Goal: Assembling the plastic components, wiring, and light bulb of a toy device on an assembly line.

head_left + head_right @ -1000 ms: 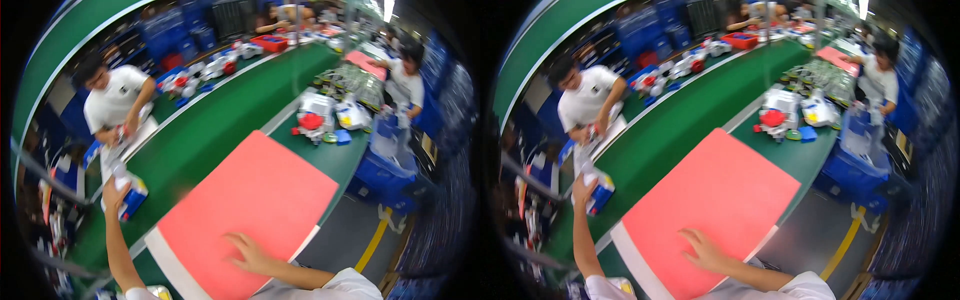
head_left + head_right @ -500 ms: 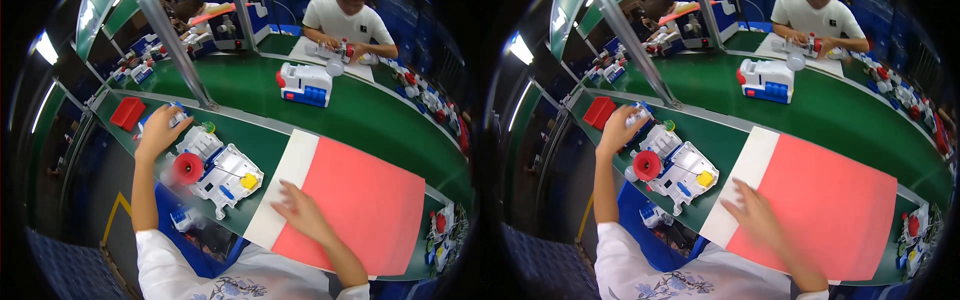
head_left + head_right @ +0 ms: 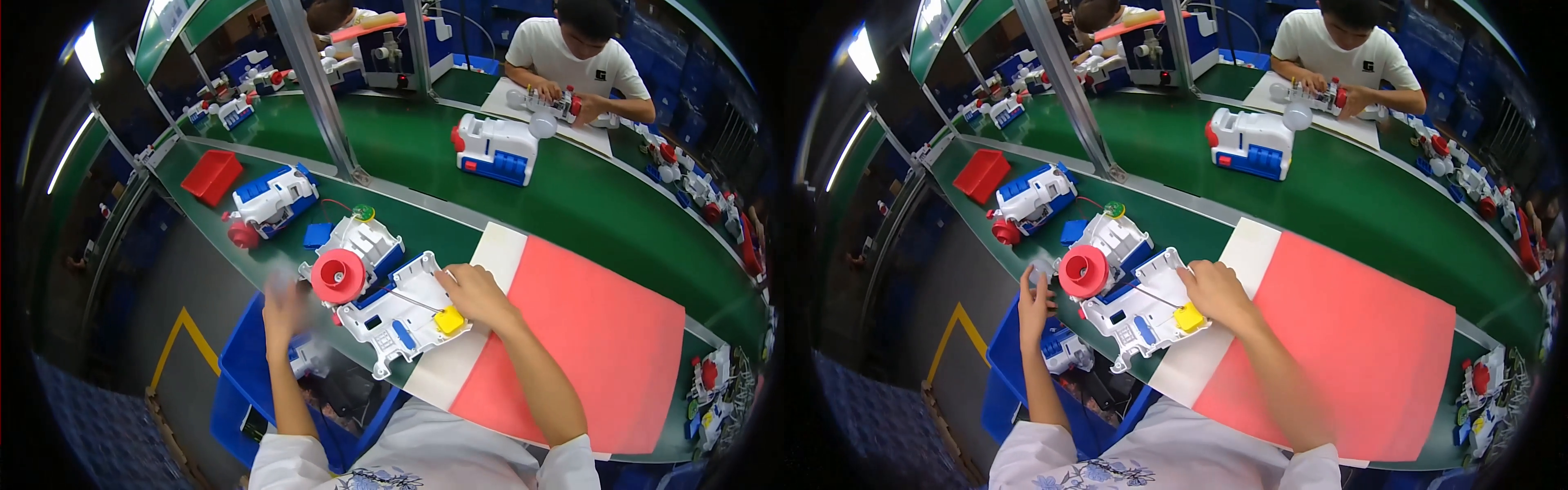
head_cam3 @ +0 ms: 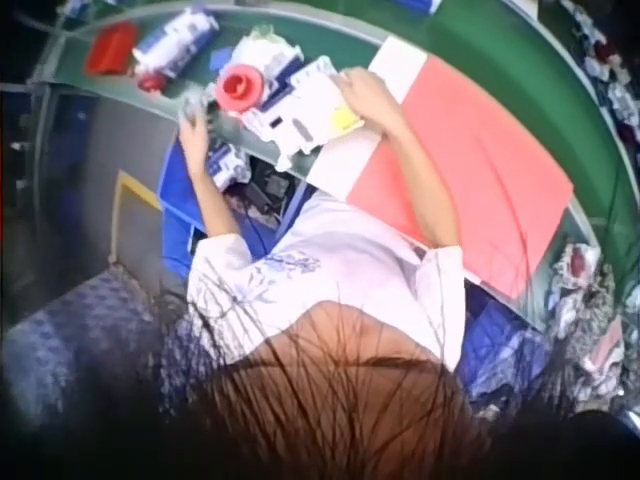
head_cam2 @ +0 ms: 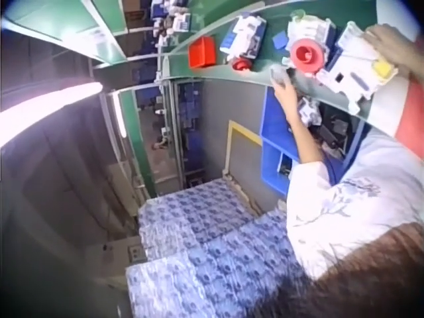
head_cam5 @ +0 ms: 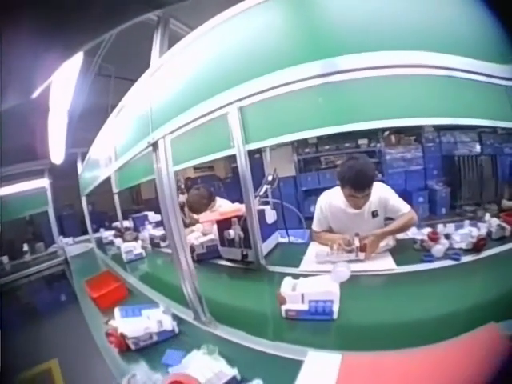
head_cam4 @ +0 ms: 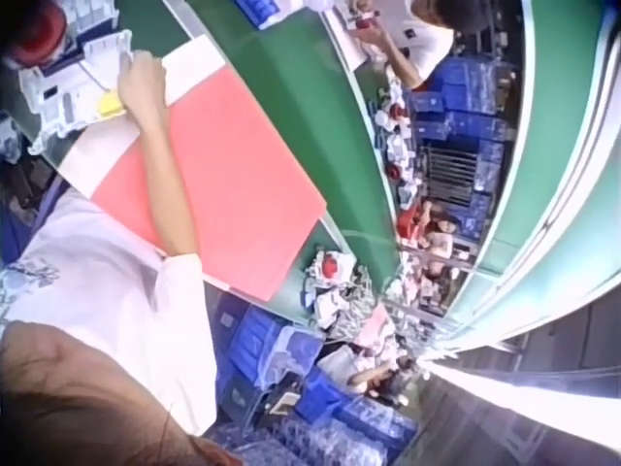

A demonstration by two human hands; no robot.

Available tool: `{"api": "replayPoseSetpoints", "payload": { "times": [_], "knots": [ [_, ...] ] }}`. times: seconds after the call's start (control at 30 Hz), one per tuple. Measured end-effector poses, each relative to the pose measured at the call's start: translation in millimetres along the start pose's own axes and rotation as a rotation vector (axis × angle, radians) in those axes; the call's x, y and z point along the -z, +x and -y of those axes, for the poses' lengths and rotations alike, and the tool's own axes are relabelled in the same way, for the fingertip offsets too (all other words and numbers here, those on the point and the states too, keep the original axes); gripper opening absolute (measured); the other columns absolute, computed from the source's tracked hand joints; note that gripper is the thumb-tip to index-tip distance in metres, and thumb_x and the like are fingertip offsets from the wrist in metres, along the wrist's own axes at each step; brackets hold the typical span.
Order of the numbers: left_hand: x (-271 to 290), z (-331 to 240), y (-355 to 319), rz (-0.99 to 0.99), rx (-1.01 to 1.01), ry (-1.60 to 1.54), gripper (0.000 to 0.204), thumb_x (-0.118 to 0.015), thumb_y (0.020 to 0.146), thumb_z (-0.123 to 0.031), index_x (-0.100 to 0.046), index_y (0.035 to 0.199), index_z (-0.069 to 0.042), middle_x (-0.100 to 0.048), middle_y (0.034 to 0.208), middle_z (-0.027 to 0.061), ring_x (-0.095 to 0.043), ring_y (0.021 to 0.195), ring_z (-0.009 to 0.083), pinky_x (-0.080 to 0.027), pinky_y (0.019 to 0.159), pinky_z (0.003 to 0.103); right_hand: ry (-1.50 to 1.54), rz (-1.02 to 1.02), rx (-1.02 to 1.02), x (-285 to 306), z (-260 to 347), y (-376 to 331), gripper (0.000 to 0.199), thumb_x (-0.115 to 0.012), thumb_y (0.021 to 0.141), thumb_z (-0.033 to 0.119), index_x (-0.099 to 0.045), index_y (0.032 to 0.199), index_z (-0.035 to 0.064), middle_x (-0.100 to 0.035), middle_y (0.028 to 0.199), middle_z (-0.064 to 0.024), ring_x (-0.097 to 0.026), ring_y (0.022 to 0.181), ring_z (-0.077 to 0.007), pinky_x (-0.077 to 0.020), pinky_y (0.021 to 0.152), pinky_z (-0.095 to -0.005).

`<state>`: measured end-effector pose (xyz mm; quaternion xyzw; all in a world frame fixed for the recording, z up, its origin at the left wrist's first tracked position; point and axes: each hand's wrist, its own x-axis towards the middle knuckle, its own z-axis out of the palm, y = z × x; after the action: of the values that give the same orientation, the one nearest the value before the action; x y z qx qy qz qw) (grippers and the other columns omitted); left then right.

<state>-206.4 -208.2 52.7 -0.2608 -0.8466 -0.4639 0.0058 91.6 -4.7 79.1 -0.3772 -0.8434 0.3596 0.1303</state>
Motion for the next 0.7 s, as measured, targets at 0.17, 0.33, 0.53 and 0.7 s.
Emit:
{"api": "replayPoseSetpoints", "payload": {
  "times": [0.17, 0.33, 0.53, 0.7],
  "knots": [
    [-14, -9, 35, 0.104, -0.382, 0.344, 0.044, -0.069, 0.089, -0.038, -0.065, 0.123, -0.01, -0.056, 0.117, 0.0225, -0.053, 0.114, 0.0354, -0.043, 0.097, 0.044, 0.087, 0.069, -0.028, 1, -6, -7, 0.043, -0.049, 0.1, 0.035, -0.056, 0.132, 0.0064, -0.069, 0.1, -0.0286, -0.067, 0.093, -0.0436, -0.0525, 0.084, -0.0503],
    [-63, 9, 47, -0.06, -0.357, 0.399, 0.043, -0.079, 0.075, -0.032, -0.067, 0.112, -0.013, -0.053, 0.131, 0.0186, -0.049, 0.123, 0.0394, -0.039, 0.102, 0.05, -0.035, 0.219, -0.02, 5, 12, 19, 0.07, -0.055, 0.094, 0.041, -0.031, 0.153, 0.01, -0.068, 0.109, -0.0289, -0.066, 0.102, -0.043, -0.052, 0.091, -0.0468],
    [-73, -14, 49, -0.046, -0.471, 0.138, 0.027, -0.078, 0.076, -0.017, -0.066, 0.096, -0.003, -0.056, 0.114, 0.0164, -0.051, 0.109, 0.036, -0.043, 0.094, 0.044, 0.054, 0.253, 0.097, -16, -18, 68, 0.081, -0.056, 0.092, 0.041, -0.018, 0.156, 0.0092, -0.061, 0.123, -0.0324, -0.063, 0.11, -0.0443, -0.0495, 0.095, -0.0445],
    [-69, -55, 42, -0.014, -0.68, 0.081, 0.037, -0.084, 0.076, -0.026, -0.066, 0.096, 0.0, -0.055, 0.115, 0.0183, -0.05, 0.11, 0.0367, -0.044, 0.092, 0.044, 0.267, 0.147, 0.095, 3, -28, 26, 0.057, -0.058, 0.094, 0.034, -0.038, 0.142, 0.0115, -0.066, 0.108, -0.0283, -0.066, 0.101, -0.0418, -0.0497, 0.088, -0.0445]
  ]
}}
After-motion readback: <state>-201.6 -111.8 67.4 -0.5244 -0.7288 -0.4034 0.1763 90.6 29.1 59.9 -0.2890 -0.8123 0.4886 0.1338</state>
